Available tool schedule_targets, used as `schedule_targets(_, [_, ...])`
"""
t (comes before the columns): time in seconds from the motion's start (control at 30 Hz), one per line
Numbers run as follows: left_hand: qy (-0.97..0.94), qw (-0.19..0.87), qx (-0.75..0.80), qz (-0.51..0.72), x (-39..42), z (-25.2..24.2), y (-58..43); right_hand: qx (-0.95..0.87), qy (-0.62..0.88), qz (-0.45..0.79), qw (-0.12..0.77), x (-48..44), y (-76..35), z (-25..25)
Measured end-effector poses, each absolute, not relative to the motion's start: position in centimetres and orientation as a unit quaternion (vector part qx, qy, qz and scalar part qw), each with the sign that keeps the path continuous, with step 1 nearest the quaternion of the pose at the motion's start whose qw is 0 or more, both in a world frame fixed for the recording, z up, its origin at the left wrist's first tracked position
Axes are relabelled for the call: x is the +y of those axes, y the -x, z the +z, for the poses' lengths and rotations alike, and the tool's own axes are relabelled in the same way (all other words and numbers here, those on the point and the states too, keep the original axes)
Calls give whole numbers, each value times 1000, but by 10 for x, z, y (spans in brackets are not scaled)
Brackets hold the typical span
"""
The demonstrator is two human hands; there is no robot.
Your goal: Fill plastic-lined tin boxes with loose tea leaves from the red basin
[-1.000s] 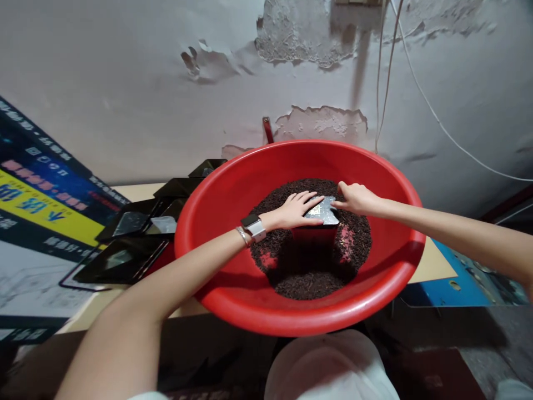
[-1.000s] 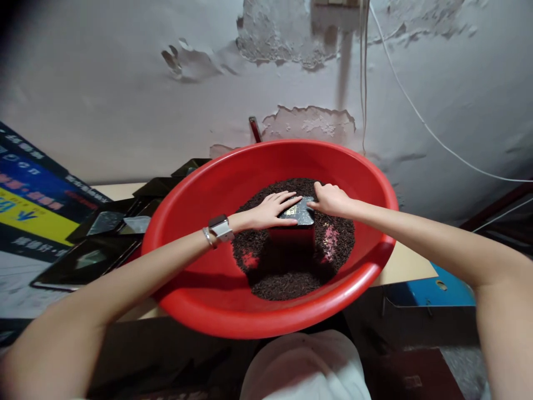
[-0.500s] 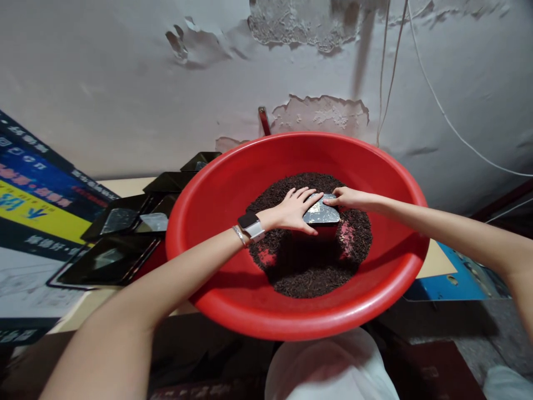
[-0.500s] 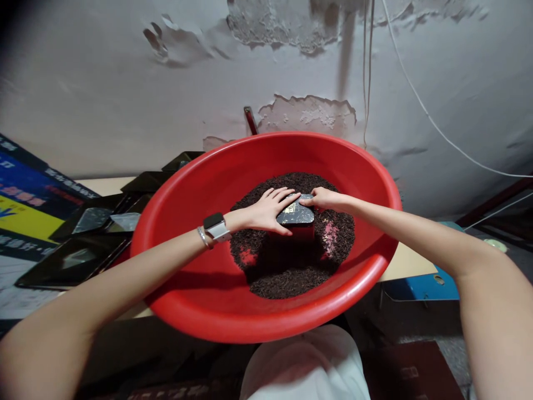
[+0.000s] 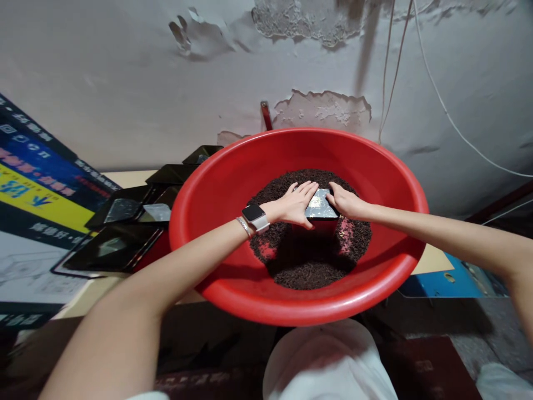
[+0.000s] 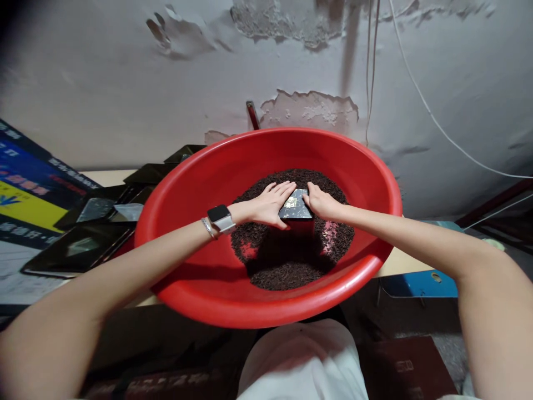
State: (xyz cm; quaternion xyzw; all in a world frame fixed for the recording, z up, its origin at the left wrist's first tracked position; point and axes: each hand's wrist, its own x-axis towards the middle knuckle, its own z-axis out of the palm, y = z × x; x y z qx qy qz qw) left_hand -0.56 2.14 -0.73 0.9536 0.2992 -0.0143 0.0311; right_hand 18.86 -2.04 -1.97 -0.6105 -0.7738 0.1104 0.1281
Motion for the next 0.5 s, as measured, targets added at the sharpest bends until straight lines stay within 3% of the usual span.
schedule_targets(0.23, [-917, 199, 344, 22, 35, 4, 6, -867, 480, 49, 124, 4, -190, -26])
schedule_targets(0.4, [-924, 61, 373, 65, 34, -14, -5, -863, 492, 50, 104, 4, -191, -20])
schedule_targets(0.5, [-921, 50, 381, 62, 39, -20, -12, -869, 481, 60, 97, 3, -192, -14])
